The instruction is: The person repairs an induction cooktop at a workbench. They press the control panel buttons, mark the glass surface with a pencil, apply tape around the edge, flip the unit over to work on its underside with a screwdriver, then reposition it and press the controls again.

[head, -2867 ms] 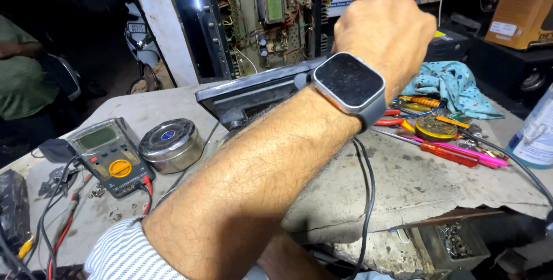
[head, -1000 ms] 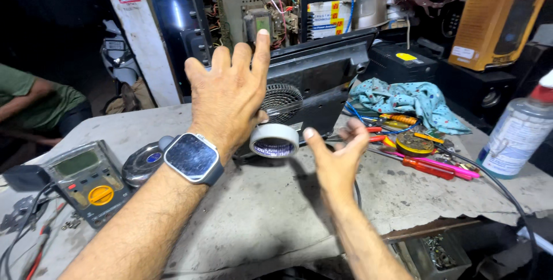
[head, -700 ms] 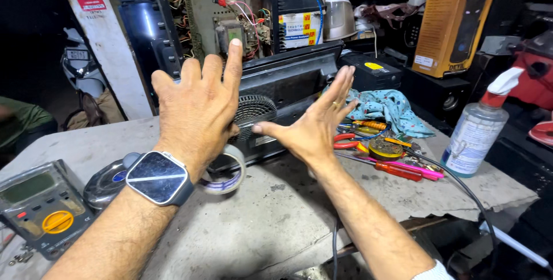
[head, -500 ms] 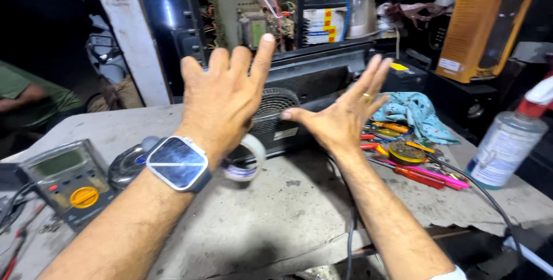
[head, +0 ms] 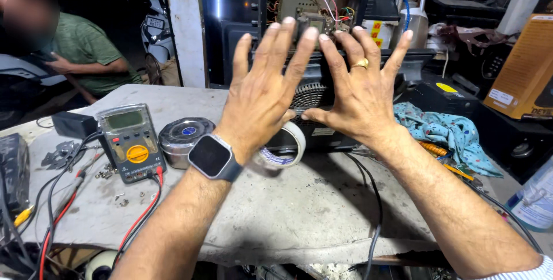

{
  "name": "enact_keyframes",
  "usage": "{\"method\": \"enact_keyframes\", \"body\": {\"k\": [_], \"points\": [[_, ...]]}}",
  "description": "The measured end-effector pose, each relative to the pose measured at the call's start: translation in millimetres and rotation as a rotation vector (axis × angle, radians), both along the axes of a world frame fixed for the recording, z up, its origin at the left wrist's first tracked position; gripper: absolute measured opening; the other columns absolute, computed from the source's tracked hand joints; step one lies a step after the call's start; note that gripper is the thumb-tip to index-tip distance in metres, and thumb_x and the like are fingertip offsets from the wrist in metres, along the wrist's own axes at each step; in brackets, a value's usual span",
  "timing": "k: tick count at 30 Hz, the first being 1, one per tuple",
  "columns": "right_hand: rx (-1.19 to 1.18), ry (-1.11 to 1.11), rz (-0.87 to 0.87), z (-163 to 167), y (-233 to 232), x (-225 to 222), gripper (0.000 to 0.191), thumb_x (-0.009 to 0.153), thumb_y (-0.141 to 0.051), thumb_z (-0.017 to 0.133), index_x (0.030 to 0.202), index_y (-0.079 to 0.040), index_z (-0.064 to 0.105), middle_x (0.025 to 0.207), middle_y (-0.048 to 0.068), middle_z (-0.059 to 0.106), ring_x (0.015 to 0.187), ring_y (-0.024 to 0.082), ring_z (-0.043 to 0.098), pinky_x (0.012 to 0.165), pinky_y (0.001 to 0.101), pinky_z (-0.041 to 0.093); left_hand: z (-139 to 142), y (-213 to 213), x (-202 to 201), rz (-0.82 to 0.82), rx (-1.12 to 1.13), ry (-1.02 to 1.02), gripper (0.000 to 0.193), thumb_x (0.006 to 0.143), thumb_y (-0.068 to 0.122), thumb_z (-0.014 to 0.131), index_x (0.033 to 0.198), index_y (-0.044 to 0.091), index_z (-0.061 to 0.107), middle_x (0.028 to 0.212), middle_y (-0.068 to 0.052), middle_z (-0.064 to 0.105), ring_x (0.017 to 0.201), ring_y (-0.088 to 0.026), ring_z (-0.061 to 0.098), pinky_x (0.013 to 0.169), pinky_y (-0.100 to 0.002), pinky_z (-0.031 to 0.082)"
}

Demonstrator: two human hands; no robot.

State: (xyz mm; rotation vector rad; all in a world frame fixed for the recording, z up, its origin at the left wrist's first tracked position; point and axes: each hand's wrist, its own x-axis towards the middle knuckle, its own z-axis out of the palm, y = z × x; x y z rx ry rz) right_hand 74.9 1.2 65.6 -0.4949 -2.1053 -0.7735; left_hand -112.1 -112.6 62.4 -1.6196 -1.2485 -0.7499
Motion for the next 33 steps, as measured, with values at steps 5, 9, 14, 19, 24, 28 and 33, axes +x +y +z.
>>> {"method": "enact_keyframes", "body": {"k": [5,9,14,19,24,28,33], "points": [[0.028,-0.002,0.070,1.9,-10.5,-12.2,0.128,0.058,-0.065,0.092,0.159,-0.009,0.035,0.161,0.021,0.034,0.153,0.041,0.026,0.114,0.0816,-0.006,-74.7,-37.6,23.9,-0.072,0.162,-0.536,0.121,0.077,0.051,0.089,0.159,0.000,0.018,0.164,-0.026,0.024,0.156,-0.041,0.022,0.124,-0.064,0.017],[0.059,-0.056,0.052,4.8,-17.8,-26.9,0.122,0.056,-0.064,0.091,0.155,-0.013,0.042,0.148,0.016,0.045,0.149,0.037,0.033,0.114,0.0810,-0.007,-126.3,-24.9,59.4,-0.003,0.086,-0.747,0.132,0.056,0.058,0.094,0.151,-0.003,0.024,0.157,-0.034,0.019,0.148,-0.050,0.020,0.116,-0.071,0.016],[0.077,-0.053,0.063,1.9,-15.9,-26.4,0.116,0.062,-0.070,0.088,0.153,-0.011,0.048,0.135,0.014,0.052,0.143,0.037,0.042,0.116,0.0799,-0.006,-123.8,10.9,79.1,-0.009,0.159,-0.991,0.132,0.054,0.049,0.096,0.150,-0.006,0.024,0.156,-0.036,0.021,0.146,-0.052,0.023,0.111,-0.070,0.023],[0.111,-0.012,0.103,-3.7,-7.8,-22.5,0.116,0.065,-0.079,0.085,0.150,-0.009,0.048,0.127,0.014,0.053,0.132,0.036,0.046,0.116,0.0790,-0.005,-102.6,-3.8,52.1,-0.045,0.126,-0.971,0.103,0.065,0.029,0.084,0.151,-0.003,0.036,0.150,-0.026,0.045,0.137,-0.041,0.045,0.110,-0.057,0.040],[0.140,-0.024,0.078,-5.4,-9.4,-21.1,0.118,0.063,-0.082,0.085,0.148,-0.008,0.050,0.126,0.015,0.054,0.128,0.037,0.048,0.119,0.0746,0.003,-84.5,-35.2,-9.4,0.146,-0.159,-0.789,0.086,0.064,0.039,0.085,0.139,0.013,0.054,0.125,-0.014,0.059,0.119,-0.034,0.052,0.094,-0.056,0.044],[0.183,-0.014,0.095,-3.1,-18.3,-20.7,0.119,0.059,-0.084,0.085,0.144,-0.009,0.050,0.121,0.015,0.057,0.121,0.035,0.050,0.117,0.0665,0.019,-72.1,-44.5,-33.9,0.209,-0.174,-0.704,0.078,0.068,0.054,0.089,0.129,0.016,0.061,0.125,-0.016,0.057,0.118,-0.036,0.051,0.088,-0.054,0.047],[0.170,-0.081,-0.027,5.8,-49.9,-11.0,0.106,0.055,-0.072,0.090,0.133,-0.007,0.060,0.110,0.013,0.063,0.103,0.031,0.056,0.090,0.0497,0.036,-57.6,-55.8,-37.3,0.171,-0.205,-0.709,0.076,0.063,0.040,0.088,0.122,0.004,0.056,0.122,-0.015,0.055,0.112,-0.036,0.055,0.077,-0.051,0.053]]}}
